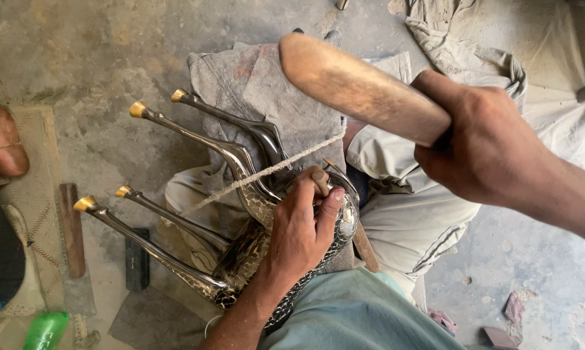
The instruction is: The person sits on the floor with a textured metal animal figurine on their lap and hammers a small punch against its surface using a wooden mallet, repositioning the punch to work different spots and shaping the figurine's body and legs.
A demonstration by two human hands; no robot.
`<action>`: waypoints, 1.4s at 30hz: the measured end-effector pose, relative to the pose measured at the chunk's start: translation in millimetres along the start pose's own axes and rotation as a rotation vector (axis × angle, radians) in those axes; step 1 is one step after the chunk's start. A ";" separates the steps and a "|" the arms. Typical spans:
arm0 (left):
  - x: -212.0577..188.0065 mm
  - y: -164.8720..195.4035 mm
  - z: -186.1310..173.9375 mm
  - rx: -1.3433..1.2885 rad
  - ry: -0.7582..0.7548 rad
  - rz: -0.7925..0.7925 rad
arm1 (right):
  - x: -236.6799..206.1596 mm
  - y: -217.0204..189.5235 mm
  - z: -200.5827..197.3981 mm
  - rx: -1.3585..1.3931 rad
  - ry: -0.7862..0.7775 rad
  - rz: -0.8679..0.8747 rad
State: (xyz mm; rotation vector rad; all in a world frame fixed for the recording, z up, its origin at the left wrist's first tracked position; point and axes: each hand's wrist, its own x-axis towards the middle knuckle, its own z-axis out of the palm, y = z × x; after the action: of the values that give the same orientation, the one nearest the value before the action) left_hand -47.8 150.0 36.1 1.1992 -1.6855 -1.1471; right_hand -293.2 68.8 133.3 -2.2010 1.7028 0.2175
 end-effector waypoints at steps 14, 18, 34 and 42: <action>-16.4 1.8 6.3 0.021 0.151 -0.064 | -11.3 -21.9 -20.9 -0.063 0.309 -0.297; -19.9 -1.8 11.8 -0.020 0.195 -0.014 | -2.2 -34.4 -23.0 0.421 0.071 -0.109; -25.7 -7.2 10.3 0.015 0.224 -0.037 | 13.3 -37.9 -22.8 0.160 0.076 -0.198; -26.0 -4.7 8.6 0.019 0.227 -0.033 | 7.0 -41.3 -22.8 0.295 0.090 -0.219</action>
State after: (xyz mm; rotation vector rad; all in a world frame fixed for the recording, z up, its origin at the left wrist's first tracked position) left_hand -47.3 176.2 27.0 1.3206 -1.5137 -0.9759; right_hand -253.8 63.1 159.5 -2.1758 1.4160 -0.1789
